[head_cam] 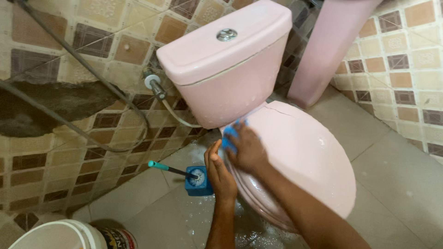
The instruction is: The person cleans a pink toilet by wiping the seat, lid, and tank with a blue cloth. They repeatedly dip the cloth into a small orange bowl of soapy water and pour water from the bowl onto the toilet surfaces to rinse.
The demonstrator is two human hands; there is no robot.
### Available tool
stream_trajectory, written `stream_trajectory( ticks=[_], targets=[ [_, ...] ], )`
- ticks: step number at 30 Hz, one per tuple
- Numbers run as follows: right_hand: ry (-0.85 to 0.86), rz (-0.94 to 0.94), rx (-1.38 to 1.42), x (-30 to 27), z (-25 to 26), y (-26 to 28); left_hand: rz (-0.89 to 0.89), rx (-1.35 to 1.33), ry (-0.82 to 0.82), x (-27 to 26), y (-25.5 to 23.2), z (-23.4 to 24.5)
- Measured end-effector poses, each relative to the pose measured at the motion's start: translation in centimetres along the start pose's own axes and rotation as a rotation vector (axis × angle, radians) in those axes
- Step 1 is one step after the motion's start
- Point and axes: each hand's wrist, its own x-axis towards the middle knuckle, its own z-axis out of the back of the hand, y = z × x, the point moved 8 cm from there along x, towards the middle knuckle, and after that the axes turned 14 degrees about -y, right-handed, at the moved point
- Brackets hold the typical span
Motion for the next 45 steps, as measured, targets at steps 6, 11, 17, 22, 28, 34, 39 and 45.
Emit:
stream_trajectory(
  ticks=[6,11,17,22,28,34,39,45],
  targets=[
    [0.095,-0.060,-0.004,-3.6,3.1,1.0,0.096,-0.085,-0.013,0.7,1.4,1.0],
    [-0.029,-0.316,-0.339,-3.2,6.3,-6.3,0.073,-0.215,0.019,2.0,-0.6,2.7],
    [-0.073,-0.454,-0.370,-5.5,5.8,-2.7,-0.164,-0.202,0.200,7.8,-7.8,3.5],
    [0.231,-0.090,-0.322,-5.8,0.7,5.4,-0.538,-0.146,0.208,15.8,-14.4,0.0],
    [-0.178,-0.256,-0.315,-0.9,1.9,-0.7,-0.724,0.269,0.343,21.3,-16.0,-7.8],
    [-0.369,-0.685,-0.195,3.0,1.4,-15.0,-0.731,0.782,0.456,22.5,-13.3,-12.2],
    [-0.774,-1.052,0.473,5.7,-6.7,-15.5,-0.672,0.981,0.597,23.2,-12.5,-14.4],
    [-0.963,-1.238,0.633,8.1,-7.0,-13.3,-0.531,1.011,0.680,23.2,-12.8,-15.6]
  ],
)
